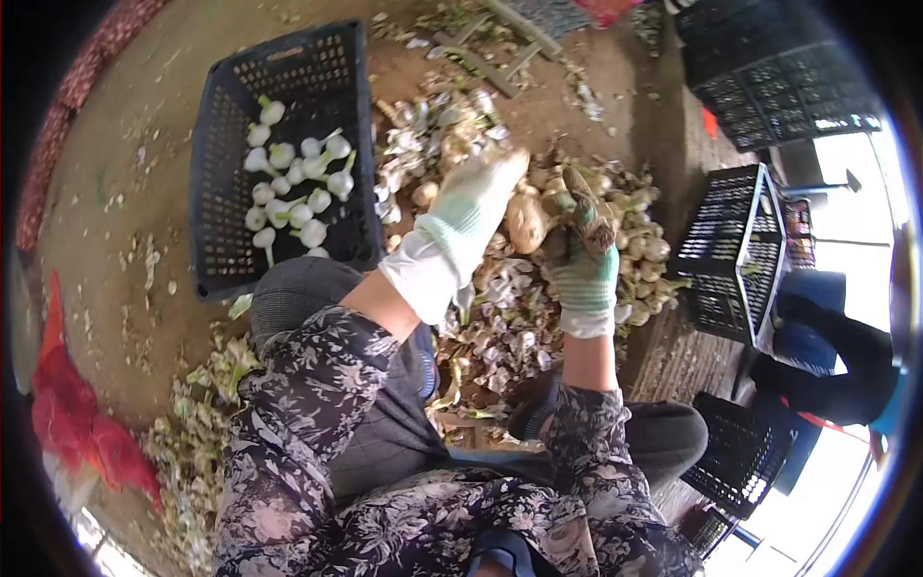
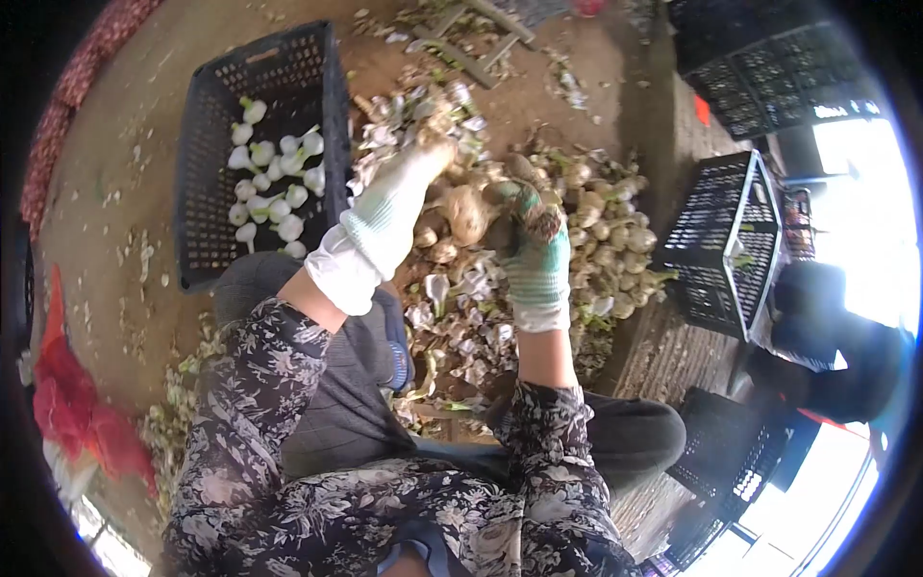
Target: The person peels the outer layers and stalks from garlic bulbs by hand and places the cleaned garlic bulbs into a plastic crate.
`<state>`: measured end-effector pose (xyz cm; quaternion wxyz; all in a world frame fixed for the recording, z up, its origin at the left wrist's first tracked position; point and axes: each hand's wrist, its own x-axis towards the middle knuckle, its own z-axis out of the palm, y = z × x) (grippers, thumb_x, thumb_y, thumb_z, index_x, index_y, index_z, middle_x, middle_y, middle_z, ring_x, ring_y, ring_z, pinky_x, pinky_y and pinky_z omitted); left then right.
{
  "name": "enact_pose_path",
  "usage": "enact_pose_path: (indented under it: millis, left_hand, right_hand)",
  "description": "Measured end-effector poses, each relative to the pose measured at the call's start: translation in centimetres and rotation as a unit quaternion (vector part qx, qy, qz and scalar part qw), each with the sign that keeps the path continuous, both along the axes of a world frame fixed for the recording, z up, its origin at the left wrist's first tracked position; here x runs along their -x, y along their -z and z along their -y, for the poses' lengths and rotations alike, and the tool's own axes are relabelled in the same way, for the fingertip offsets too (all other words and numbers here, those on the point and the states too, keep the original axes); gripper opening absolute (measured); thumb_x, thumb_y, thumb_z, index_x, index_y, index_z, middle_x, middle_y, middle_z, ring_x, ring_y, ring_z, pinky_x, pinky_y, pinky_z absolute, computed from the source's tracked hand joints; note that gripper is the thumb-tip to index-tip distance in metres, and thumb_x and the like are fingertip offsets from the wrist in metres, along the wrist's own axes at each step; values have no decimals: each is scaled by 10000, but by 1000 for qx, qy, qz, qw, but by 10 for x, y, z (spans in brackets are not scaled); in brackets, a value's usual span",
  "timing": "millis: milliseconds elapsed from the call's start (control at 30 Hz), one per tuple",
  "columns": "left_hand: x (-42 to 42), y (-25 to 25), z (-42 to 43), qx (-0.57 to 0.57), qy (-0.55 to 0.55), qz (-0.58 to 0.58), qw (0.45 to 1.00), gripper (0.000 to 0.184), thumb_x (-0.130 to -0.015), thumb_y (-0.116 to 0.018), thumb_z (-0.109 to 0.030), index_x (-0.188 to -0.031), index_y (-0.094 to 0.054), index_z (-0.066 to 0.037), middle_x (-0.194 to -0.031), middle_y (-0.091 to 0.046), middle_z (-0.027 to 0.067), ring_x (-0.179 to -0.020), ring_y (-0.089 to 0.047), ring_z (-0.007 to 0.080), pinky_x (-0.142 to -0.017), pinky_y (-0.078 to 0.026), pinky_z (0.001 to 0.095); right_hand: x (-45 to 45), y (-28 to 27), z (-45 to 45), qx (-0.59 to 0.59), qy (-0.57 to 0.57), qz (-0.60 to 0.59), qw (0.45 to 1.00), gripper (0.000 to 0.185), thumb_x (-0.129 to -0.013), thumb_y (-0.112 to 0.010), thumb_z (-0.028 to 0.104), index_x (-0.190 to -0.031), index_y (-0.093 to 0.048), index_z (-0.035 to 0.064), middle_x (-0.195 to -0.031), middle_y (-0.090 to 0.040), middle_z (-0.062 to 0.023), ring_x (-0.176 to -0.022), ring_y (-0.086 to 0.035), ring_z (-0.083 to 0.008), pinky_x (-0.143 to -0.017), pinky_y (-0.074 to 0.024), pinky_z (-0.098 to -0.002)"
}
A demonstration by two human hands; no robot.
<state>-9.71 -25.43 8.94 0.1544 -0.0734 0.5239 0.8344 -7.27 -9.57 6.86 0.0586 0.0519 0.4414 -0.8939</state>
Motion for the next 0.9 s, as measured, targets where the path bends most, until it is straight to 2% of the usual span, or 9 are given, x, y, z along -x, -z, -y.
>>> enact_pose_path:
  millis: [100,133,267,333,400,433,467,533,900]
  left_hand:
    - [-17,-14,1,-169,281,119,937,327,-921,-399,-309,-1100,-500,-54,-979,-580,83,-877,-575,189,-725,-513,367]
    - [-24,-20,-2,-206,262,121,935,292,-926,-389,-259,-1090,-500,-45,-1023,-565,104,-886,-582,230,-695,-524,440]
    - [-28,-27,-7,-283,240,52,927,280,-913,-396,-126,-1143,-460,19,-1086,-544,129,-957,-566,235,-812,-500,402]
    - [-33,-45,-3,-206,194,-29,959,325,-885,-466,-81,-1183,-432,46,-1062,-550,106,-951,-561,194,-828,-486,330]
    - [-35,-54,-9,-9,112,-106,988,403,-842,-545,-56,-1205,-411,56,-1036,-551,85,-925,-561,165,-810,-479,281]
    - [-32,-51,-14,-99,109,-119,982,480,-789,-616,-26,-1212,-405,59,-1023,-549,69,-887,-567,144,-798,-464,229]
    - [-32,-49,-22,-27,99,-111,989,543,-722,-688,-34,-1194,-435,51,-1048,-546,82,-948,-547,149,-844,-438,238]
    - [-33,-44,-29,195,30,-354,914,573,-665,-725,-34,-1173,-468,33,-1091,-535,97,-1025,-509,169,-899,-408,267]
    - [-37,-57,-61,201,18,-435,877,634,-554,-766,-28,-1145,-540,-76,-1102,-546,112,-997,-549,233,-858,-452,302]
  right_hand:
    - [-23,-38,-1,-49,58,-28,997,440,-850,-560,206,-1218,-437,-4,-874,-627,-34,-588,-529,-42,-485,-427,-153]
    - [-27,-50,3,-52,81,-35,995,438,-849,-563,205,-1218,-442,2,-883,-624,-31,-609,-531,-48,-494,-432,-159]
    - [-31,-66,-9,-102,68,-38,992,426,-859,-558,237,-1208,-455,16,-855,-603,-21,-660,-533,-79,-565,-451,-177]
    - [-25,-67,-9,-59,85,9,995,433,-858,-563,280,-1198,-470,28,-773,-567,6,-625,-517,-74,-527,-434,-181]
    - [-31,-73,-8,-101,96,29,990,344,-840,-583,339,-1031,-544,57,-719,-527,26,-565,-487,-65,-470,-394,-185]
    - [-32,-71,-11,-114,98,35,988,325,-833,-591,353,-978,-553,65,-714,-526,26,-555,-481,-64,-465,-387,-184]
    - [-31,-70,-13,-128,99,43,986,312,-825,-598,367,-924,-561,73,-709,-525,26,-545,-475,-62,-460,-379,-184]
    - [-28,-68,-13,-130,124,20,984,267,-815,-617,345,-810,-550,86,-680,-522,34,-539,-470,-50,-451,-373,-180]
    - [-58,-82,-53,-149,129,-39,980,346,-764,-681,232,-995,-573,-2,-831,-605,-24,-666,-559,-79,-582,-460,-196]
